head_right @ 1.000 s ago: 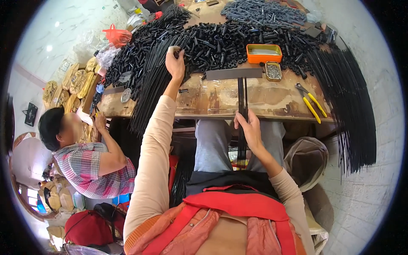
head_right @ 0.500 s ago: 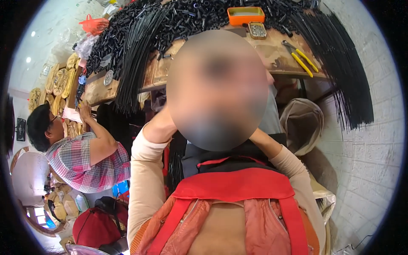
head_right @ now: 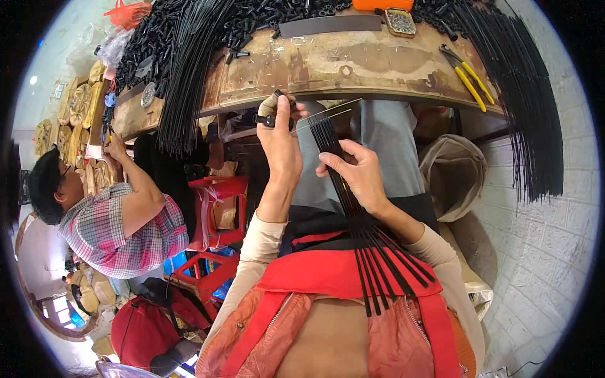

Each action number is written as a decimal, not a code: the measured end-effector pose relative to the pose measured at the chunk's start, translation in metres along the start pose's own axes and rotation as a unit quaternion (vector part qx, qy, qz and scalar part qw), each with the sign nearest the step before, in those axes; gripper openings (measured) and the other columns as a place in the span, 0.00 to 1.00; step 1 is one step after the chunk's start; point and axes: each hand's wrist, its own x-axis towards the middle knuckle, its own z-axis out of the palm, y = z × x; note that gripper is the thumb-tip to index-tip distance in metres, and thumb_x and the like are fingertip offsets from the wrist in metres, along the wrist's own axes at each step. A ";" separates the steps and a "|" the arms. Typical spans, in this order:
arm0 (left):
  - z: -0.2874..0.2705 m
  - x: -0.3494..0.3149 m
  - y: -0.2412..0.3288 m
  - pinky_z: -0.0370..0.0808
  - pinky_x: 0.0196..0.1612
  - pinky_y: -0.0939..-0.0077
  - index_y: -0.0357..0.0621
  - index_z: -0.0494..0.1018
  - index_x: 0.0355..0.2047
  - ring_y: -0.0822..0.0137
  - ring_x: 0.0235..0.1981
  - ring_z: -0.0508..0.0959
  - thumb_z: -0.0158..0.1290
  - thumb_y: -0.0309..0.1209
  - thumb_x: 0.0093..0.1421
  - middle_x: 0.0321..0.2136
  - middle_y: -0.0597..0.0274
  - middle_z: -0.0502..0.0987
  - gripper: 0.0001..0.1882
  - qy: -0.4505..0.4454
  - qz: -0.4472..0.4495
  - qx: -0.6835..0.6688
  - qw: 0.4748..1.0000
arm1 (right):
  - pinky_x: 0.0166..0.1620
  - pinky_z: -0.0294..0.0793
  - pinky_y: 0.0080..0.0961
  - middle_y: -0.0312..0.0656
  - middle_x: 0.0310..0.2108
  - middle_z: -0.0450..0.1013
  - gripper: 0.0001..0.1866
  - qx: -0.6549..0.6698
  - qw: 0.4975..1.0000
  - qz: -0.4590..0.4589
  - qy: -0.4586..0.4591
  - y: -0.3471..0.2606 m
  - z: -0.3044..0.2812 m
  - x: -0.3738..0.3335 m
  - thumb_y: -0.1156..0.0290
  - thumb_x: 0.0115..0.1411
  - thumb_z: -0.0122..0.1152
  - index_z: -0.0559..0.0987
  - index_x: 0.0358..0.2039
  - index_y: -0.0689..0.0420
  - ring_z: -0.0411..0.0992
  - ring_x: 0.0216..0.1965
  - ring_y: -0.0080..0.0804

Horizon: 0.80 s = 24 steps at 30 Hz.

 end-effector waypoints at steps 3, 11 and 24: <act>0.003 -0.002 0.000 0.78 0.35 0.75 0.36 0.72 0.40 0.70 0.30 0.78 0.52 0.29 0.66 0.32 0.62 0.76 0.08 0.019 0.021 -0.017 0.999 | 0.34 0.76 0.17 0.40 0.26 0.77 0.10 0.010 1.000 0.009 0.007 -0.002 -0.003 0.000 0.71 0.60 0.63 0.77 0.37 0.65 0.76 0.29 0.23; -0.015 -0.019 0.013 0.80 0.43 0.75 0.39 0.75 0.42 0.66 0.38 0.80 0.56 0.32 0.62 0.37 0.59 0.79 0.11 -0.057 -0.203 -0.073 0.975 | 0.36 0.77 0.19 0.41 0.27 0.77 0.11 0.019 1.000 0.018 0.011 -0.005 -0.010 0.000 0.70 0.60 0.63 0.77 0.38 0.65 0.77 0.30 0.24; -0.016 -0.021 0.019 0.80 0.43 0.74 0.41 0.74 0.47 0.67 0.40 0.80 0.56 0.31 0.63 0.39 0.58 0.79 0.13 -0.097 -0.198 -0.079 0.972 | 0.34 0.75 0.19 0.41 0.26 0.77 0.08 0.031 0.999 0.025 0.005 -0.007 -0.008 -0.004 0.72 0.61 0.61 0.78 0.37 0.64 0.76 0.28 0.25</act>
